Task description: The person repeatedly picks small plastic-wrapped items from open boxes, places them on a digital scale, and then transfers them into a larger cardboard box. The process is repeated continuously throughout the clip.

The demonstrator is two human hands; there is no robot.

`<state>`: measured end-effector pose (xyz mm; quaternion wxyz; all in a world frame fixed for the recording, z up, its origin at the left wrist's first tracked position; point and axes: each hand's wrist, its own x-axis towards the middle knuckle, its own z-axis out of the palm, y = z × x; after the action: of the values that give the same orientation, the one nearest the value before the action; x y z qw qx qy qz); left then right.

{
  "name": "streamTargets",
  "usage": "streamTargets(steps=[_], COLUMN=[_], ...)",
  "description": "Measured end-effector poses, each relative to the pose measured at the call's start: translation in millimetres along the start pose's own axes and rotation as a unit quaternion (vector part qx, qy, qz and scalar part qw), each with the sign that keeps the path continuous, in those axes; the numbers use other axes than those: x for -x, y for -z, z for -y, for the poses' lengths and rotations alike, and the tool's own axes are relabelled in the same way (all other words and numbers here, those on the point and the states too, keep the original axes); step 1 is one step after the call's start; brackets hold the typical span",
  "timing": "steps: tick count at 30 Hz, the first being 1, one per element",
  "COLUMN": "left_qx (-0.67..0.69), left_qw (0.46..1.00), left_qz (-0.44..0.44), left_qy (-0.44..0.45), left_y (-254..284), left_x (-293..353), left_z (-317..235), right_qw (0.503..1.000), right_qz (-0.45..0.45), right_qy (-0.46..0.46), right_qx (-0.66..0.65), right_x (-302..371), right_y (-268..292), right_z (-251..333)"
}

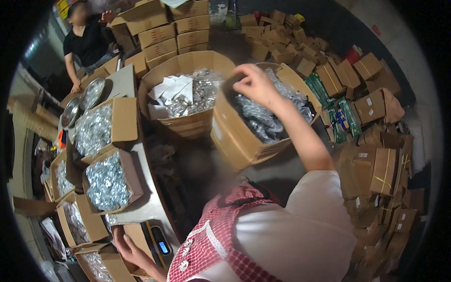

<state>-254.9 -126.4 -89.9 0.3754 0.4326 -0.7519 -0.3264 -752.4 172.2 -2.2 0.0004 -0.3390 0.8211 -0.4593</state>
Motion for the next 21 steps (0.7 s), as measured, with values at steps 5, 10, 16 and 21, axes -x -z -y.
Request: streamTargets(steps=[5, 10, 16, 21], left_qx=[0.071, 0.089, 0.07, 0.079], left_qw=[0.986, 0.946, 0.915, 0.914], left_qz=[0.151, 0.281, 0.32, 0.363], left_qy=[-0.026, -0.137, -0.234, -0.164], left_y=[-120.0, -229.7, -276.3, -287.7], left_x=[11.3, 49.0, 70.1, 59.0], left_z=[-72.4, -163.5, -232.8, -236.8], right_qw=[0.992, 0.992, 0.901, 0.953], right_qz=[0.002, 0.065, 0.187, 0.12], right_qy=[-0.122, 0.021, 0.051, 0.087], right_qx=[-0.042, 0.108, 0.389, 0.265], right_x=[-19.5, -34.6, -79.9, -88.2], right_y=[78.8, 57.6, 32.0, 46.7], right_z=[-115.1, -190.7, -249.4, -276.0])
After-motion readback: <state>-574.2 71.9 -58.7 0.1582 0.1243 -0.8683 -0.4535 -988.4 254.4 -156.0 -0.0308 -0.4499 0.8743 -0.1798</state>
